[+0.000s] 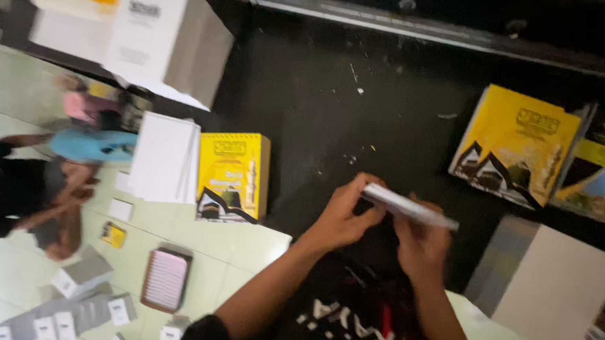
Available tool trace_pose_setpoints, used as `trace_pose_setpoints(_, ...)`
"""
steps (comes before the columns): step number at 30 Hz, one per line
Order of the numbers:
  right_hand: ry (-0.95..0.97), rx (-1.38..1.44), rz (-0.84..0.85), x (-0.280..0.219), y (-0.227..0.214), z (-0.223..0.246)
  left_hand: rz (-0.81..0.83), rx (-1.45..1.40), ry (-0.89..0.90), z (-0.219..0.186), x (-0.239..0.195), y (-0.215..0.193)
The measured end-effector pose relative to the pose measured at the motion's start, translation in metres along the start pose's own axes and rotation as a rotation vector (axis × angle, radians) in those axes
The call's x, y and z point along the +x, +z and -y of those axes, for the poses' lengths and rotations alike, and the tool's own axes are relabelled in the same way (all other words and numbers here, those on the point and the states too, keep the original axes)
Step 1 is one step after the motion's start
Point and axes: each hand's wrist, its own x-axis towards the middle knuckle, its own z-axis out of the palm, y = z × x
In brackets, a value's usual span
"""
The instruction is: The person assembles small booklets by inserting white paper stacks into yellow covers. They repeatedly pick up a cover, insert a paper stack, and place the finished booklet on a pile. Later, they handle a stack of white paper and fold a single sheet in half.
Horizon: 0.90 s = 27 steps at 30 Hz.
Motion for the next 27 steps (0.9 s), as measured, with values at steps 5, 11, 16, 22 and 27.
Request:
trace_pose_setpoints(5, -0.064, -0.119, -0.042, 0.009, 0.018, 0.038, 0.006, 0.061, 0.075, 0.015, -0.004, 0.0)
trace_pose_setpoints(11, -0.019, -0.177, -0.043, 0.012, 0.024, 0.025, 0.046, 0.193, 0.187, 0.04, 0.0, -0.008)
trace_pose_setpoints(16, 0.055, -0.211, -0.062, 0.001, 0.009, 0.019, 0.151, 0.328, 0.115, 0.022, 0.005, -0.021)
trace_pose_setpoints(22, 0.066, 0.015, -0.043, 0.011, 0.045, 0.066, 0.072, 0.184, -0.066, -0.037, 0.016, -0.066)
trace_pose_setpoints(27, 0.12, 0.136, 0.017, 0.06, 0.115, 0.091, -0.09, 0.196, 0.014, -0.084, 0.039, -0.13)
